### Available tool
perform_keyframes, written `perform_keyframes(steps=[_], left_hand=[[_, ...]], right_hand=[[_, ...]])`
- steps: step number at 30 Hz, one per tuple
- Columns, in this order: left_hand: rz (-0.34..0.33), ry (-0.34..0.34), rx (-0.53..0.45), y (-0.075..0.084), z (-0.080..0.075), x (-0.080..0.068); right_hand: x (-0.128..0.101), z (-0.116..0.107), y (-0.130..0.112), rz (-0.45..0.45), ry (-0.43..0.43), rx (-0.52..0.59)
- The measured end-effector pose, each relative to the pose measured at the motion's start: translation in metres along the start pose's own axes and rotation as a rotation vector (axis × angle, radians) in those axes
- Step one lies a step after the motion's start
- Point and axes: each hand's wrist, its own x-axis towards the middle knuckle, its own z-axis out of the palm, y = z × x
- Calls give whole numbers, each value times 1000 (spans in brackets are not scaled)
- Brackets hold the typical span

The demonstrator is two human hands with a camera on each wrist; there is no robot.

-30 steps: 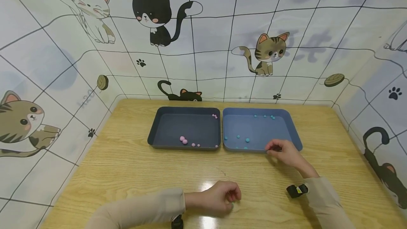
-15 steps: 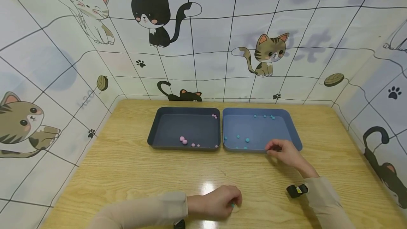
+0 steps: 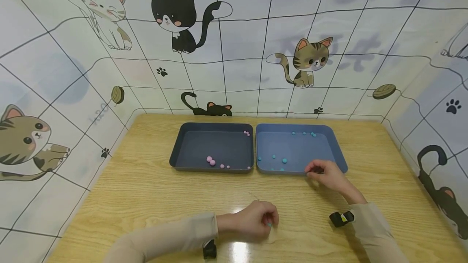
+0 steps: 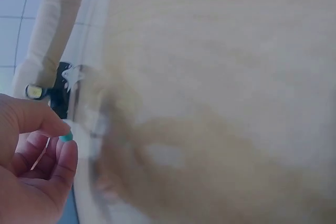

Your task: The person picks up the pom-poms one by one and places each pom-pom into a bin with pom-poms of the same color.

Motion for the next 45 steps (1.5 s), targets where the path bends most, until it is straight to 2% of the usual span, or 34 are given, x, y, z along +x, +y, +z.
perform_keyframes(steps=[3, 10, 12, 17, 25, 34, 45], left_hand=[[-1, 34, -16, -2, -10, 8], [-124, 127, -174, -7, -33, 27], [-107, 156, -193, -10, -38, 33], [-63, 200, -154, -16, -53, 46], [-69, 257, -129, -23, -75, 69], [-65, 333, -97, -33, -90, 92], [-173, 429, -69, -45, -101, 113]], right_hand=[[0, 0, 0, -4, 3, -3], [1, -1, -1, -5, -8, 5], [0, -1, -1, -5, -13, 12], [1, -1, -2, -9, -12, 12], [1, -1, -1, -15, -1, 9], [1, -1, -1, 2, -6, 30], [1, -1, 0, -24, 4, -1]])
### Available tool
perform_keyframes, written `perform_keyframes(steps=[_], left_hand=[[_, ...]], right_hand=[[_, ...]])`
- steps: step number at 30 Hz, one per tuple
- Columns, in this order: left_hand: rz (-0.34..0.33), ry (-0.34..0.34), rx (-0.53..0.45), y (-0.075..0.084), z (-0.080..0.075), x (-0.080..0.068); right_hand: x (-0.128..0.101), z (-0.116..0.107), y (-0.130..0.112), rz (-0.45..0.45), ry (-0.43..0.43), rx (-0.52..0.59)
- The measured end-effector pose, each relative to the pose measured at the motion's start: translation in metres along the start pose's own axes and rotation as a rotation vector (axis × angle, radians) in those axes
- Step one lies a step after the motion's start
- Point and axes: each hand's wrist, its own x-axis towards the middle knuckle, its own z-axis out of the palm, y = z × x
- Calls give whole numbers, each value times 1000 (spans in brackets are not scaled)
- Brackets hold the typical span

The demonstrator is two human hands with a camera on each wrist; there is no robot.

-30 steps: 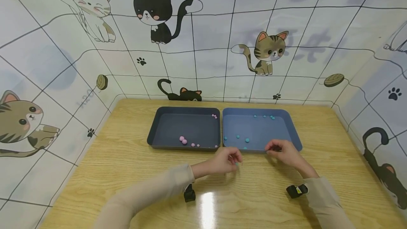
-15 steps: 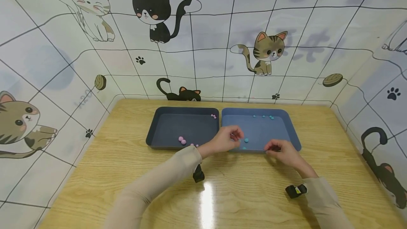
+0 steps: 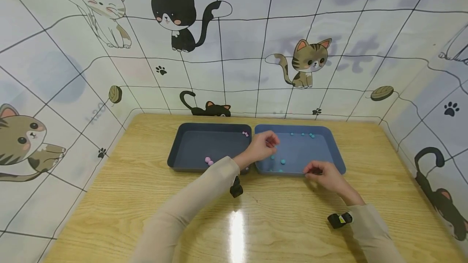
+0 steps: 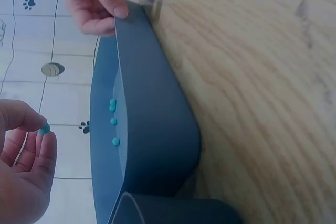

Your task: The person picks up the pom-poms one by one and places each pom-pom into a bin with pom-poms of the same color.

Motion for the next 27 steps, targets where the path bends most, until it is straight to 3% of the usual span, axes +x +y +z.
perform_keyframes(steps=[12, 20, 27], left_hand=[[-9, 99, 57, -5, 10, 18], [-73, 127, -3, -6, 10, 23], [-83, 155, -26, -6, 7, 23]], right_hand=[[0, 1, -1, 14, 7, -10], [0, 1, -2, 28, 1, -24], [1, 1, -3, 11, 9, -27]])
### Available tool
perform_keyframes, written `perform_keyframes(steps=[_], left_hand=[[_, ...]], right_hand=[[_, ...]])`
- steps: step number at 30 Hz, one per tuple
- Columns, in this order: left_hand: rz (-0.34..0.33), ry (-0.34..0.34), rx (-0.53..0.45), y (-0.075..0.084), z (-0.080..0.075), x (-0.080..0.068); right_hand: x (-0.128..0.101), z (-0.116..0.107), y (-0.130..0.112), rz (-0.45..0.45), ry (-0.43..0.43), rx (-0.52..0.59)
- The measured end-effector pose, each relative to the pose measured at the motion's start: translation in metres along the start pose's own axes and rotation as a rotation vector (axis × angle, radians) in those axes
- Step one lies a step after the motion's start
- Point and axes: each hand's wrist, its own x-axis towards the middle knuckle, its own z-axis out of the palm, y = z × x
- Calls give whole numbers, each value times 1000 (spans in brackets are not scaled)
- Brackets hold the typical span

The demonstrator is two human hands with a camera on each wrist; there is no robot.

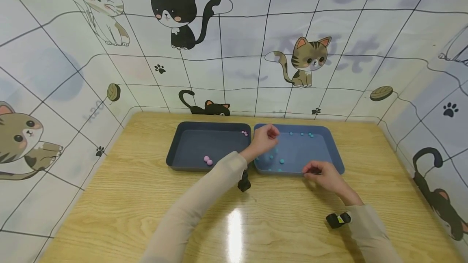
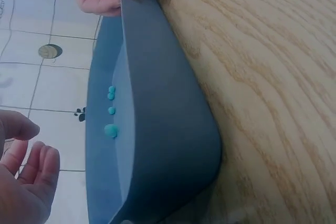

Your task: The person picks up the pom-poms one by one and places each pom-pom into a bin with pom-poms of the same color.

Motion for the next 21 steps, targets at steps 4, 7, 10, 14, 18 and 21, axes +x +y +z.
perform_keyframes(steps=[4, 7, 10, 14, 18, 21], left_hand=[[-46, 29, 38, -2, -10, -5], [-62, 37, 57, -4, -17, -13], [-45, 56, 65, -6, -23, -23], [-30, 106, 84, -8, -30, -34], [18, 147, 119, -7, -37, -43], [83, 172, 201, -5, -42, -50]], right_hand=[[1, 1, 0, -19, -3, 11], [1, 1, 0, -24, -12, 32], [1, 0, -2, -20, -9, 43], [3, -2, -4, -27, 41, 14], [4, 0, -8, -64, 132, -71], [8, 3, -13, -101, 164, -121]])
